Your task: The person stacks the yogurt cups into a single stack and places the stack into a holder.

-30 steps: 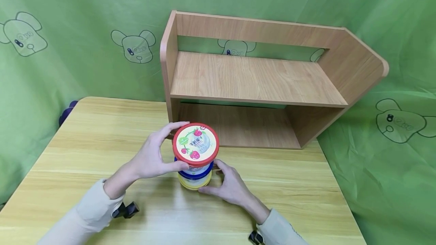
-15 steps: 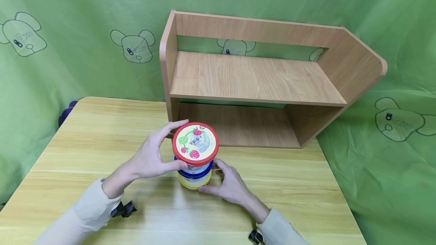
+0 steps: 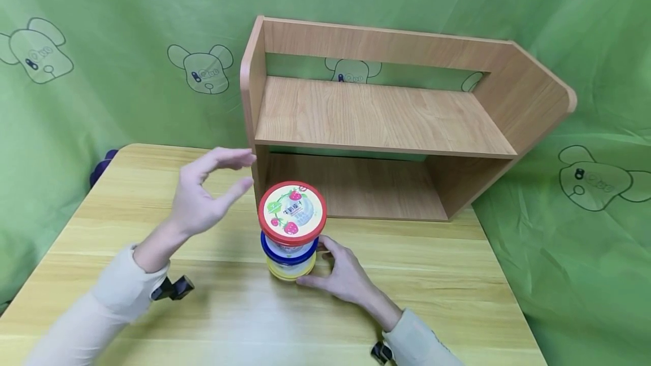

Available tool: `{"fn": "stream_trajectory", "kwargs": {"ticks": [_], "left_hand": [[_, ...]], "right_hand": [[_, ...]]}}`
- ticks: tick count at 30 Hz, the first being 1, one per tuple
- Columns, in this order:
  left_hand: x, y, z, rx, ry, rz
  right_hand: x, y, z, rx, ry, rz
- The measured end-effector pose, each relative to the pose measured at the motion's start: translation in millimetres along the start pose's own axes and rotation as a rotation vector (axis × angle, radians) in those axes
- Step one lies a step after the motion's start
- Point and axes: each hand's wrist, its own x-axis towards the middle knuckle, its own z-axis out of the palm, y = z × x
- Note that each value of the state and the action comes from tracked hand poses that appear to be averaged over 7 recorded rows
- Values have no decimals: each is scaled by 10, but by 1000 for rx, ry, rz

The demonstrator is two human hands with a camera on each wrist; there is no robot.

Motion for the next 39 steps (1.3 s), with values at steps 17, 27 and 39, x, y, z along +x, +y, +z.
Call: {"fn": "stream_trajectory", "kwargs": {"ticks": [17, 27, 39], "left_hand": [[756, -144, -192, 118, 235, 155], [996, -213, -199, 121, 234, 128], [1141, -276, -164, 95, 217, 152]], "right_hand": [[10, 18, 2, -14, -8, 10], [-1, 6, -7, -15, 1, 3], [-3, 21, -10, -25, 4, -26]]}}
